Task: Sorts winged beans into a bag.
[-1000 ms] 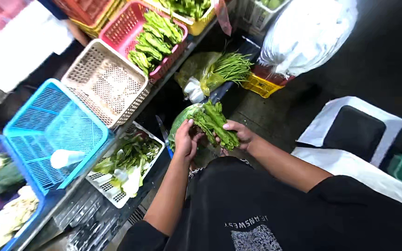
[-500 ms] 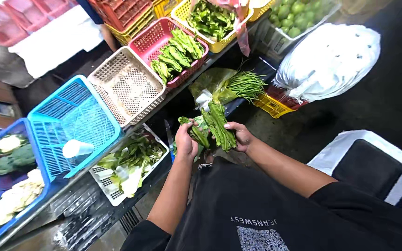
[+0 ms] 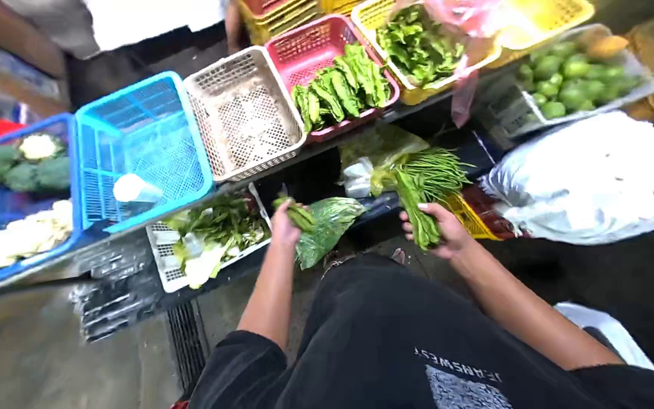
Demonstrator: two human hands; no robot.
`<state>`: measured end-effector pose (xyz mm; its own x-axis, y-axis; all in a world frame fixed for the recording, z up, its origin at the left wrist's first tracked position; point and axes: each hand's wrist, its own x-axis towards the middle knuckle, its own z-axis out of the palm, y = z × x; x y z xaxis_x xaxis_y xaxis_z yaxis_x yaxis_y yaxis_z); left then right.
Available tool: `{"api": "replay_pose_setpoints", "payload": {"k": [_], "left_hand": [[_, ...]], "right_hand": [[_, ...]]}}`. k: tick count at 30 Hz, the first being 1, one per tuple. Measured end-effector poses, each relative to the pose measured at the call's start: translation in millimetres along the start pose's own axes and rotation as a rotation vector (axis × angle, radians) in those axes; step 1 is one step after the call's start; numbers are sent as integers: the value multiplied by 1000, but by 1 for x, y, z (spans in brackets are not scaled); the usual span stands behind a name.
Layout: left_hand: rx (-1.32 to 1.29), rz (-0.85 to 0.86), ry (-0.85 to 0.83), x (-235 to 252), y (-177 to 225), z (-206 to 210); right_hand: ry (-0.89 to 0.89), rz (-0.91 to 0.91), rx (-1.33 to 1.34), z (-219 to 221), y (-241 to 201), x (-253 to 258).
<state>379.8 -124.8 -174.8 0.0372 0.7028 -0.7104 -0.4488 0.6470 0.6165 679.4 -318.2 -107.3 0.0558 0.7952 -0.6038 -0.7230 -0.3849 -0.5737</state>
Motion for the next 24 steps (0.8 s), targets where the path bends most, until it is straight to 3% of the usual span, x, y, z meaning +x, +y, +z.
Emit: {"api": "replay_pose_setpoints", "payload": {"k": [4,7,8,10,14,16,18,20,24], "left_hand": [[-198,310,310,33,39,-95],[44,448,669,23,31,-116],[189,473,708,18,18,-99],[469,531,572,-2,-26,-37],[651,388,-258,-69,-160,161],[695,259,-474,-101,-198,241],[734,314,-513,-111,-207,287],[738,491,-463,-102,-186,311],[736,628,-413,-80,-109,329]], "right_hand": [[55,51,-40,-72,-32,-15],[73,39,-86,-122,-50,-7],[115,13,-117,-131,-61,-3],[206,-39,-178,-139,-72,0],[196,-185,-453,-133,-99,2],[171,-285,-785,-123,-110,10],[129,-351,-1090,-109,-121,15],[37,-441,-1229,-96,-137,22],[-144,-561,-1044,-90,-174,36]]}}
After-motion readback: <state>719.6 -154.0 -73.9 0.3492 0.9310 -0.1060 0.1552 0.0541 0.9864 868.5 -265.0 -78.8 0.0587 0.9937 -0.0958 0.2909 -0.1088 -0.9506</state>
